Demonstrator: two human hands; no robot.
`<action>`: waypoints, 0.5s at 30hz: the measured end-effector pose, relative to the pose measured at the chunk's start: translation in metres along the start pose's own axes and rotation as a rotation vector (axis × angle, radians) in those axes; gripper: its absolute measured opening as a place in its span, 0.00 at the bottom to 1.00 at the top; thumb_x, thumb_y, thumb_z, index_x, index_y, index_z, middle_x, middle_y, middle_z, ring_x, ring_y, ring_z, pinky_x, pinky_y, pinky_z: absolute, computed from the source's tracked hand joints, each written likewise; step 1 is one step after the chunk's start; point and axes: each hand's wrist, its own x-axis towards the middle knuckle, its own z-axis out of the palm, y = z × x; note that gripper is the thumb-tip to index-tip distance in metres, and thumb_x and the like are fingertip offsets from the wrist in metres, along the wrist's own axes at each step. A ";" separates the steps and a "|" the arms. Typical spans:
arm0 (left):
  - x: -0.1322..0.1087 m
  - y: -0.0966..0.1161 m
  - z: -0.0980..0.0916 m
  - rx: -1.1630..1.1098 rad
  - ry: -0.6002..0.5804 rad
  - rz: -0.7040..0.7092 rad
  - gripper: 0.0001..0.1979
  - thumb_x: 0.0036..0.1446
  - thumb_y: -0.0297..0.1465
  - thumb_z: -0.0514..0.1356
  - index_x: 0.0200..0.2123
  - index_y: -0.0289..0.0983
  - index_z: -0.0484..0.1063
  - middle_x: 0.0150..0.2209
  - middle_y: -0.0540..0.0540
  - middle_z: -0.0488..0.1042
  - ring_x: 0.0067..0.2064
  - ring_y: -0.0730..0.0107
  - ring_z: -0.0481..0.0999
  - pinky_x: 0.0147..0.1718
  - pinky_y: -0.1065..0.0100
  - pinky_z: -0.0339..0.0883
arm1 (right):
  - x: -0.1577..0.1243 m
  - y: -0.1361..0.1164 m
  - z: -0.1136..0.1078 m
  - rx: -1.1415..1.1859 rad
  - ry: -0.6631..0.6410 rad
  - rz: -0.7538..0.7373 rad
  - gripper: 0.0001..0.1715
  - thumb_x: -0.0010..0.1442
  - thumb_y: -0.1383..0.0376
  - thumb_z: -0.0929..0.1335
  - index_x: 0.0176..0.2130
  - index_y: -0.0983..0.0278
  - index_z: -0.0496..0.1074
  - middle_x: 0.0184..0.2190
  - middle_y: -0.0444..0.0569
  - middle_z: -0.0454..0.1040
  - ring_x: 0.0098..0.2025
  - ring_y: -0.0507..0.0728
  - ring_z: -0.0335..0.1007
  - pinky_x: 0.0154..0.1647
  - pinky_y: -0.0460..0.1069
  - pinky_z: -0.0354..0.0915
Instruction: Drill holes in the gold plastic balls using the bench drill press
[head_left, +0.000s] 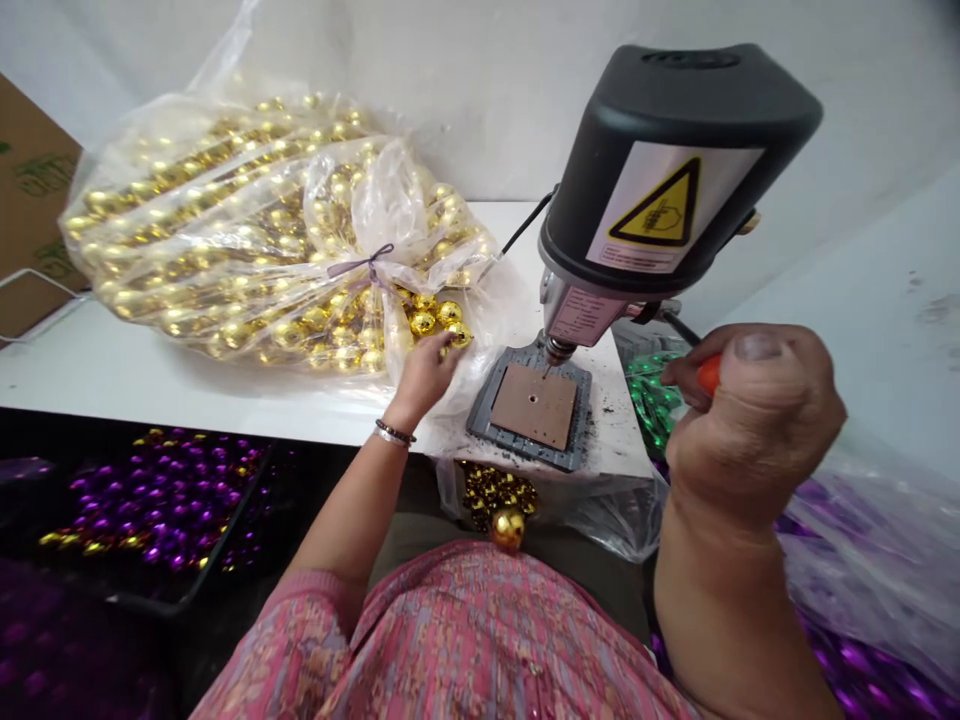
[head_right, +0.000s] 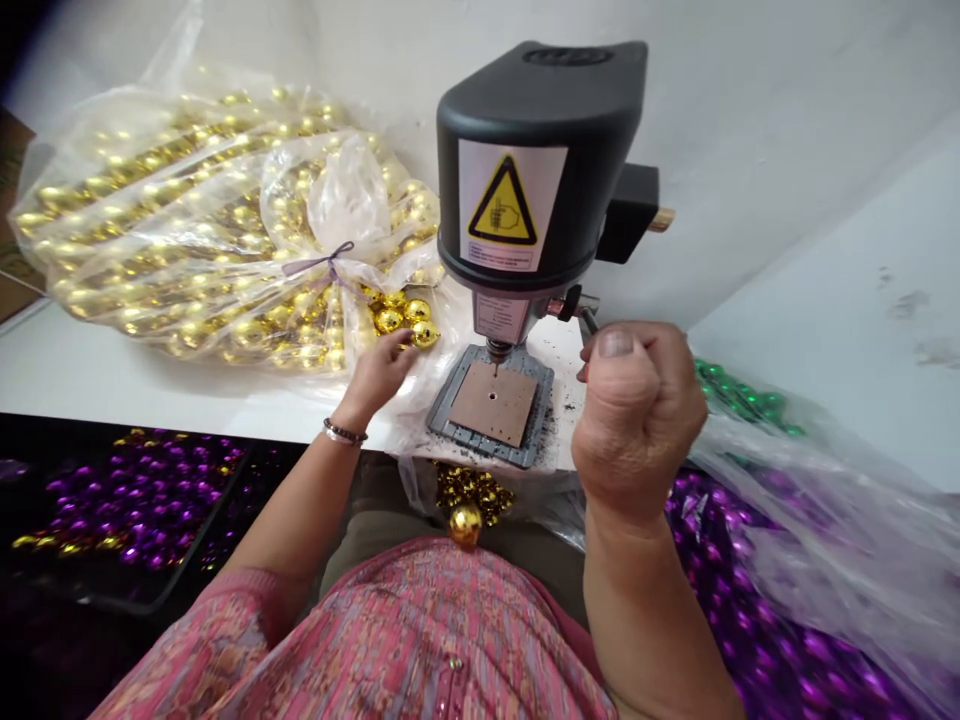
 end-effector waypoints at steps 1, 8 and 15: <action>0.008 -0.005 -0.001 0.087 0.102 -0.051 0.18 0.64 0.30 0.56 0.56 0.34 0.73 0.53 0.35 0.77 0.55 0.55 0.75 0.56 0.57 0.68 | 0.000 0.000 0.000 -0.001 -0.001 -0.003 0.23 0.59 0.49 0.64 0.25 0.64 0.69 0.19 0.41 0.65 0.22 0.50 0.65 0.26 0.49 0.58; 0.020 -0.026 0.002 0.431 -0.056 -0.051 0.28 0.56 0.27 0.62 0.61 0.38 0.69 0.62 0.34 0.69 0.57 0.47 0.74 0.53 0.54 0.68 | -0.005 0.005 -0.005 -0.021 -0.042 -0.042 0.24 0.61 0.49 0.64 0.26 0.64 0.69 0.20 0.41 0.66 0.23 0.49 0.63 0.27 0.49 0.59; 0.006 -0.019 -0.004 -0.044 -0.145 -0.020 0.31 0.55 0.35 0.65 0.61 0.34 0.67 0.41 0.41 0.78 0.42 0.60 0.77 0.41 0.62 0.70 | -0.007 0.008 -0.005 -0.034 -0.090 -0.115 0.24 0.65 0.50 0.62 0.28 0.64 0.69 0.21 0.41 0.65 0.24 0.47 0.60 0.27 0.47 0.58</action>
